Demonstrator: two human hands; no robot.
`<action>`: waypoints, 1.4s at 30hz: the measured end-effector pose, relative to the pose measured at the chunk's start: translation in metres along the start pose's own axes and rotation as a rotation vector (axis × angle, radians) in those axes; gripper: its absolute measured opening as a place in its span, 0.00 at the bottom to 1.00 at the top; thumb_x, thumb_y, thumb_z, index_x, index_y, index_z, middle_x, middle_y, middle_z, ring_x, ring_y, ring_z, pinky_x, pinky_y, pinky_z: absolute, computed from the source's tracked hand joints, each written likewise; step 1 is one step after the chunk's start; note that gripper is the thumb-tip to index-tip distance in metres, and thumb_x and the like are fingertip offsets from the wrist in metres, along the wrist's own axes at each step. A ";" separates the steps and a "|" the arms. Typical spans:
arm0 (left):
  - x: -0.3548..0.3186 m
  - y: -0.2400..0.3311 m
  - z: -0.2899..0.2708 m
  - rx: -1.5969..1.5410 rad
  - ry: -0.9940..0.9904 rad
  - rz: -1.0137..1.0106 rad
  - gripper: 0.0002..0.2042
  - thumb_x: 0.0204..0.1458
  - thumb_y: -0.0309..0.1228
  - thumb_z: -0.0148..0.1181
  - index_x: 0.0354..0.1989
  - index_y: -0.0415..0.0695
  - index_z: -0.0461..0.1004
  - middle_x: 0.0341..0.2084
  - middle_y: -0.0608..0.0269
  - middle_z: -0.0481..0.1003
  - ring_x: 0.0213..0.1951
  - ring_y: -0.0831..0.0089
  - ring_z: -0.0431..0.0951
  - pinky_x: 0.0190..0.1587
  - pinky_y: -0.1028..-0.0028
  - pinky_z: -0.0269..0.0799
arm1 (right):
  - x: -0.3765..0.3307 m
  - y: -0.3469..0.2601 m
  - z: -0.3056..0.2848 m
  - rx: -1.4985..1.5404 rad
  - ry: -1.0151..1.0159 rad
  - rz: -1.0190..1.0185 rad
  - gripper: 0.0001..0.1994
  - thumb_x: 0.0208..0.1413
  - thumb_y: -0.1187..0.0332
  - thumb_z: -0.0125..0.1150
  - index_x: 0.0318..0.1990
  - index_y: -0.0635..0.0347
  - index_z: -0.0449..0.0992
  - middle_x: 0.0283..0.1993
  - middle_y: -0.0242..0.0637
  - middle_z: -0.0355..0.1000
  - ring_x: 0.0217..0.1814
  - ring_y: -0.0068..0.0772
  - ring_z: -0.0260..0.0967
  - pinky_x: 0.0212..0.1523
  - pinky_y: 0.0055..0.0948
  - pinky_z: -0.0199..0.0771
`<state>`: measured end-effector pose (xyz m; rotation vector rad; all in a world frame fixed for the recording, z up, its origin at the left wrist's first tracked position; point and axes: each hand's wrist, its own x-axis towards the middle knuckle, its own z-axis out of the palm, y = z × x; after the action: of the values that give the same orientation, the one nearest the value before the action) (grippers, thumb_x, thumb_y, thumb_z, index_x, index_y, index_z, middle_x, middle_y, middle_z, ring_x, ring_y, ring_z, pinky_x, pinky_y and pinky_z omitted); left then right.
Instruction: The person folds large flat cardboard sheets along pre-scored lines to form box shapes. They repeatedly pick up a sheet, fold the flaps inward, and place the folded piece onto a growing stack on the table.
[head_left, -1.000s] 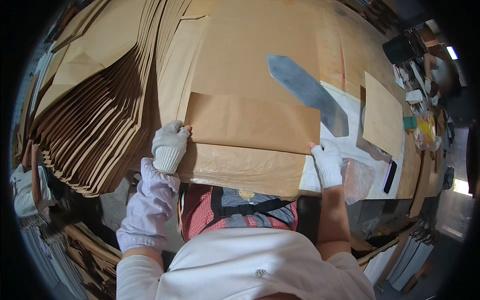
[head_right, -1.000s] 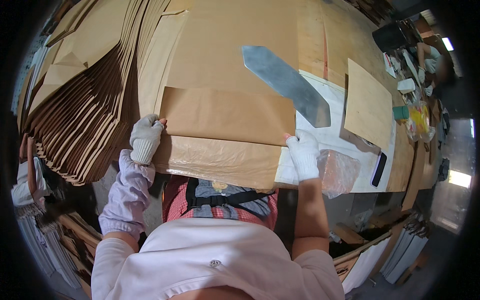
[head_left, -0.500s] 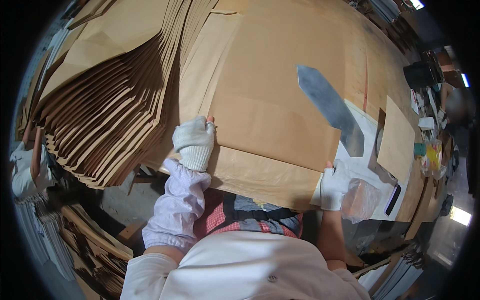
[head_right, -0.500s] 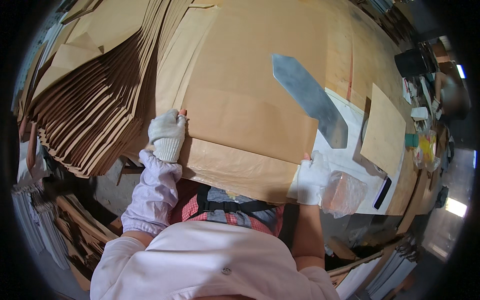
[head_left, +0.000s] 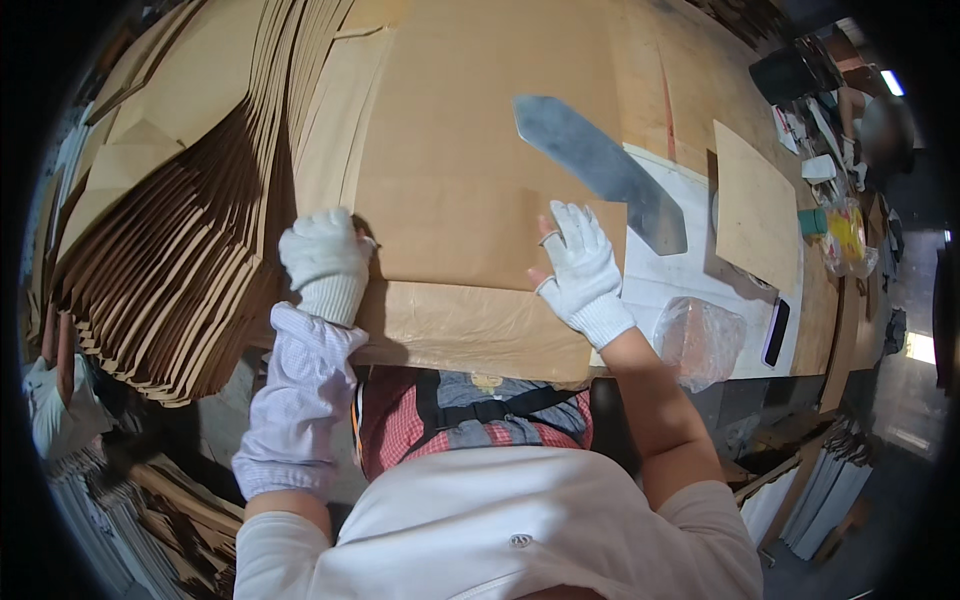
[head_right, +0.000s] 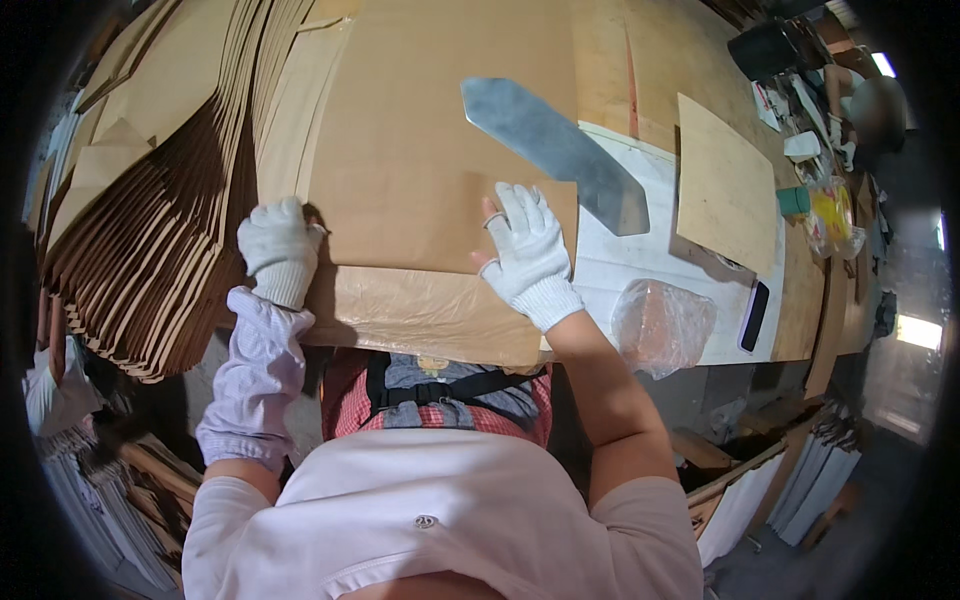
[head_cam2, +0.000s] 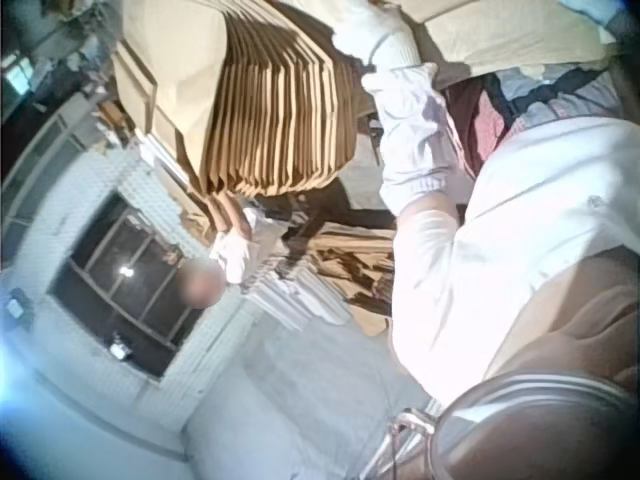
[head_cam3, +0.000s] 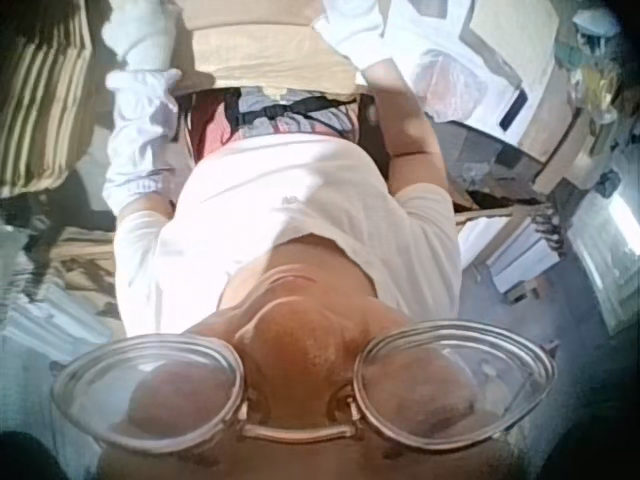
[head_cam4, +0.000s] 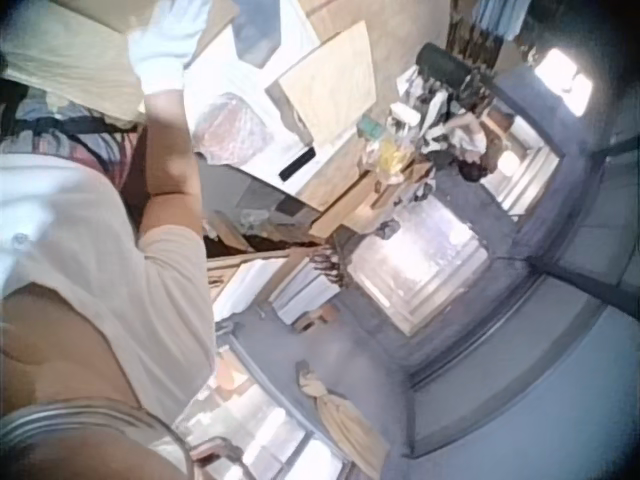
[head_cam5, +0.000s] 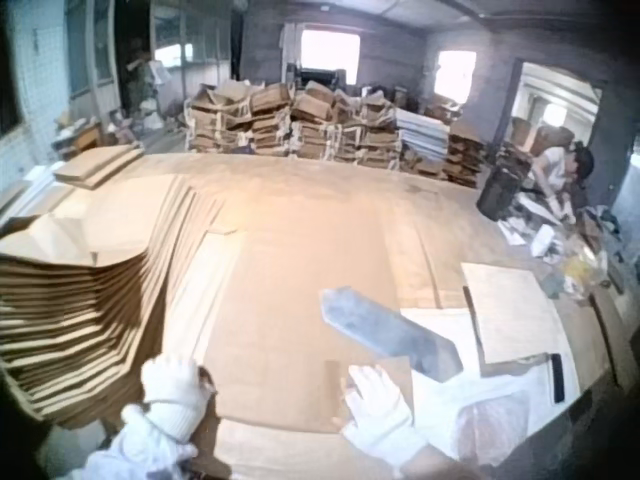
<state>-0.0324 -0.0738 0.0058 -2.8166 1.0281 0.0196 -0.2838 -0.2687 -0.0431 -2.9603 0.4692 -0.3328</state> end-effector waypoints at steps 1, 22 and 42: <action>-0.006 -0.003 0.005 -0.031 0.386 0.263 0.24 0.43 0.43 0.71 0.49 0.50 0.75 0.47 0.53 0.74 0.48 0.51 0.74 0.54 0.56 0.69 | 0.006 -0.003 -0.005 0.009 -0.011 0.008 0.36 0.47 0.56 0.68 0.65 0.61 0.67 0.67 0.53 0.63 0.68 0.61 0.60 0.69 0.52 0.59; 0.024 0.037 -0.055 -0.483 -0.030 0.561 0.25 0.50 0.46 0.64 0.50 0.40 0.74 0.48 0.50 0.78 0.51 0.49 0.76 0.57 0.57 0.70 | -0.047 0.022 -0.031 0.158 0.156 0.165 0.32 0.48 0.58 0.69 0.58 0.70 0.72 0.72 0.56 0.58 0.76 0.66 0.49 0.75 0.61 0.46; 0.022 0.069 -0.116 0.151 -0.304 0.411 0.10 0.49 0.31 0.60 0.38 0.41 0.78 0.47 0.52 0.78 0.50 0.57 0.76 0.56 0.58 0.72 | -0.002 -0.107 -0.077 0.449 0.270 -0.180 0.11 0.42 0.74 0.69 0.35 0.64 0.78 0.45 0.44 0.76 0.50 0.48 0.73 0.60 0.50 0.73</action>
<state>-0.0645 -0.1558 0.1104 -2.3289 1.4338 0.3818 -0.2731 -0.1741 0.0480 -2.5292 0.1267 -0.7537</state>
